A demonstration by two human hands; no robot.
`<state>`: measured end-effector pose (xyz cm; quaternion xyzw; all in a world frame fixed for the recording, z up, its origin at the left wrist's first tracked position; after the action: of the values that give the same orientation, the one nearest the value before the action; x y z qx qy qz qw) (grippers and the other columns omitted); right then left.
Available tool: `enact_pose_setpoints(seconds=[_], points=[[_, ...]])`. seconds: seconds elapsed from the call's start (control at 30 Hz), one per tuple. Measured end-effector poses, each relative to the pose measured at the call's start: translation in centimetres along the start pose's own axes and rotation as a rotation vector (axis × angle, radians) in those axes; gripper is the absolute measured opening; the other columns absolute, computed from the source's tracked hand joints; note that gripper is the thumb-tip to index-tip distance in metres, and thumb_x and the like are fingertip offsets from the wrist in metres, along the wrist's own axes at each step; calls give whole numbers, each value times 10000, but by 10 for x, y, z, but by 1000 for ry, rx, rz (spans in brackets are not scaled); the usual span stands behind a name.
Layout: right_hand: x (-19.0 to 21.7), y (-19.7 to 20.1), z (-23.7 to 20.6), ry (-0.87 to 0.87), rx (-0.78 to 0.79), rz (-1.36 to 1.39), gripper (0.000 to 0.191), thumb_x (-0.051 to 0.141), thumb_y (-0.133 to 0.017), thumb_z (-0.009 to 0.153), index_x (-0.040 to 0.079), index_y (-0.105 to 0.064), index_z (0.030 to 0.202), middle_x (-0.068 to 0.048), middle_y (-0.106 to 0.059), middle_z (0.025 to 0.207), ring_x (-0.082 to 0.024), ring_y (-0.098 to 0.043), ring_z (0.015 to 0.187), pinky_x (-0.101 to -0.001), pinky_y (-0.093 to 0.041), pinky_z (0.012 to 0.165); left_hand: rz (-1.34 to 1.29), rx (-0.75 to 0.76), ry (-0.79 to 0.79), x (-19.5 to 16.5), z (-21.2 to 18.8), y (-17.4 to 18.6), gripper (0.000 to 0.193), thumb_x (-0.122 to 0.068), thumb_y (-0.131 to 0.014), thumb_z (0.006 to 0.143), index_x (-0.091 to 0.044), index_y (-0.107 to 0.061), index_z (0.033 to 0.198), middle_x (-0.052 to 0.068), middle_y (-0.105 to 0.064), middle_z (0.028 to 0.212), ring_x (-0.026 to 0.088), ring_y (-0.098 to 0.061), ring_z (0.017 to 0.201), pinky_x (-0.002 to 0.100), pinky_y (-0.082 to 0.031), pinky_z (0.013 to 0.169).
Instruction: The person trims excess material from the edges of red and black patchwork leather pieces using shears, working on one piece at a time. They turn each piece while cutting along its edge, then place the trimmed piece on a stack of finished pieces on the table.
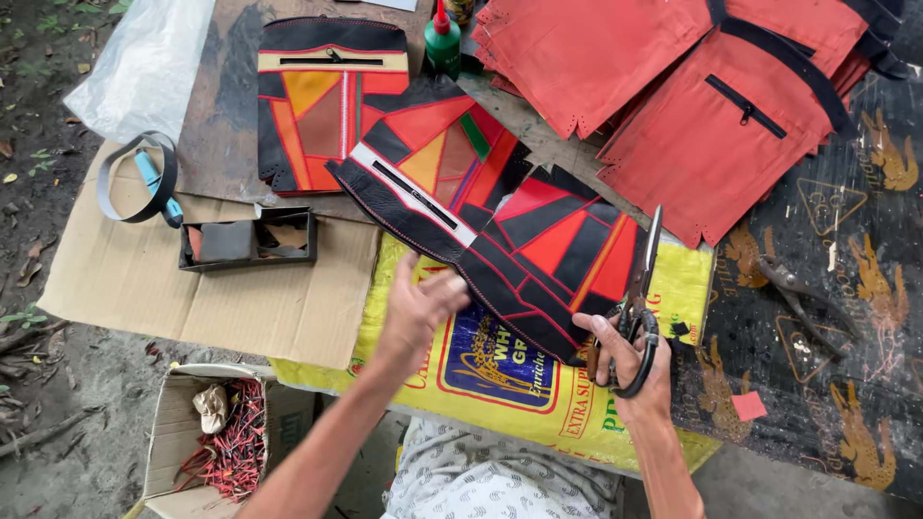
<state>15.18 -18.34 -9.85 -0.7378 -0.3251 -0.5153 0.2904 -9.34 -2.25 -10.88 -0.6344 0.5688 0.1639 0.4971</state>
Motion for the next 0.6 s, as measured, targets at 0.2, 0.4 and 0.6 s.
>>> enact_pose_setpoints(seconds=[0.2,0.4,0.6], points=[[-3,1,1,-29,11,105,215,146,-749,878,22,-576,899,-262,-771,908,-101,-467,383,-265,-385,393,-28,161,-392,43,-64,-56,949,-68,-725,866,-90,-110,1589,59,-567,1434,166,-651,1214,320,-543,1057],[31,16,-12,39,-55,26,221,114,-767,855,45,-578,948,-79,-641,691,-69,-493,420,-251,-387,368,258,275,-130,70,-30,-85,473,-3,-811,862,71,-671,1309,92,-736,1086,131,-685,911,301,-588,828],[65,67,-46,219,-261,-368,260,96,-779,872,28,-551,977,17,-506,629,-49,-462,480,-219,-346,420,-67,319,-233,20,-25,-133,423,-1,-725,888,65,-551,1268,149,-722,1074,187,-740,958,335,-656,882]])
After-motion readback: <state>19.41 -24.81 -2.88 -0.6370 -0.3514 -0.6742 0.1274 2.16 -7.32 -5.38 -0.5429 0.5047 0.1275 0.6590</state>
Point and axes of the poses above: each hand's wrist, its own z-axis towards the middle knuckle, its own y-axis out of the back of the hand, x = y × z, the point moved 6 cm from there along z, towards the middle knuckle
